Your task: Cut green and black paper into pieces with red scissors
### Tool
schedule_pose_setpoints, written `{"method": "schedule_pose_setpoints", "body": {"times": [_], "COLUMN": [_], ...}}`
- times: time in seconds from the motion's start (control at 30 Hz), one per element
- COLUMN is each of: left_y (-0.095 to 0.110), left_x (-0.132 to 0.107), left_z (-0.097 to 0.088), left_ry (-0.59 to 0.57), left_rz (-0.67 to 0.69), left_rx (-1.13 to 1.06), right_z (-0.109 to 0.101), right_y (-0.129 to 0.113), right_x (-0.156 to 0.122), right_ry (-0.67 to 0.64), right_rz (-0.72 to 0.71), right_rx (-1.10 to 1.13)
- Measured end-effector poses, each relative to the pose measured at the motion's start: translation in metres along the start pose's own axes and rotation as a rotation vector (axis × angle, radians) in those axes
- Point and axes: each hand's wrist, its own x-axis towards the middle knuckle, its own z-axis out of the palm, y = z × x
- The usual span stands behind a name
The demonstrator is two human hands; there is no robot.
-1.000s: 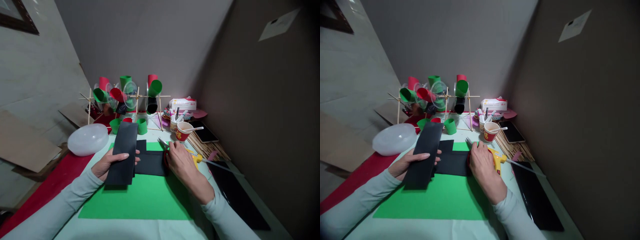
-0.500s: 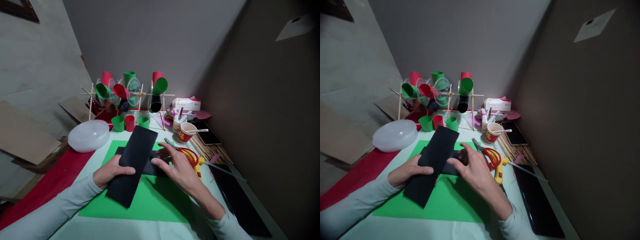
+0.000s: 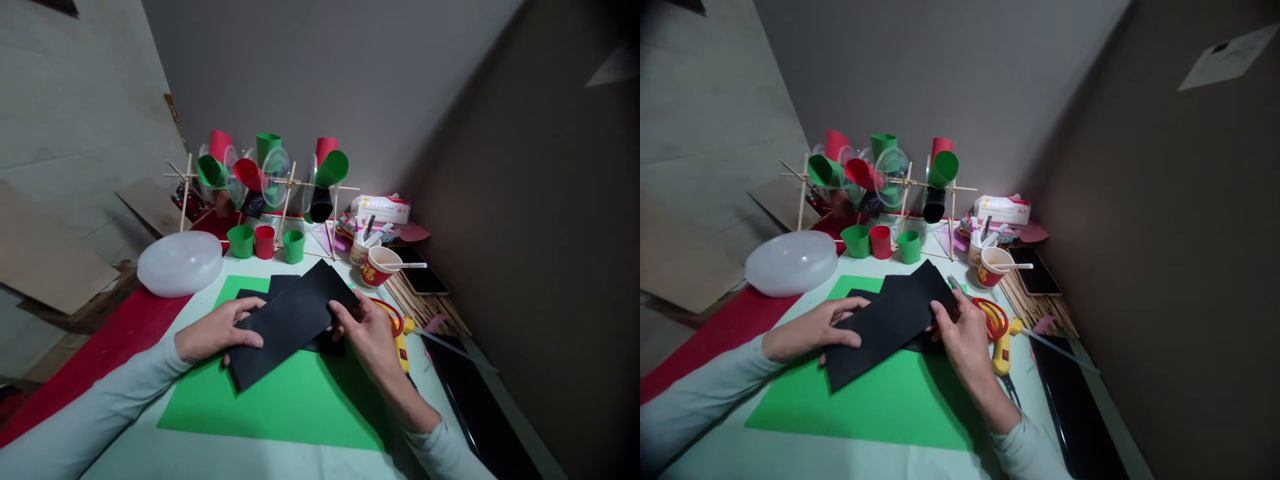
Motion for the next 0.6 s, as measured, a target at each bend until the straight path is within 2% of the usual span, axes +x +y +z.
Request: {"method": "schedule_pose_setpoints", "body": {"times": [0.17, 0.3, 0.43, 0.6], "left_y": [-0.004, -0.009, -0.012, -0.017], "left_x": [0.006, 0.009, 0.012, 0.014], "left_z": [-0.023, -0.028, -0.026, -0.028], "left_ry": [0.172, 0.26, 0.341, 0.404], "left_rz": [0.044, 0.109, 0.196, 0.264], "left_rx": [0.11, 0.258, 0.36, 0.475], "right_z": [0.003, 0.006, 0.005, -0.004], "right_y": [0.001, 0.009, 0.018, 0.013], "right_x": [-0.004, -0.013, -0.019, -0.019], "right_ry": [-0.143, -0.195, -0.182, -0.121], "right_rz": [0.068, 0.084, 0.084, 0.069], "right_rx": [0.085, 0.11, 0.064, -0.053]}}
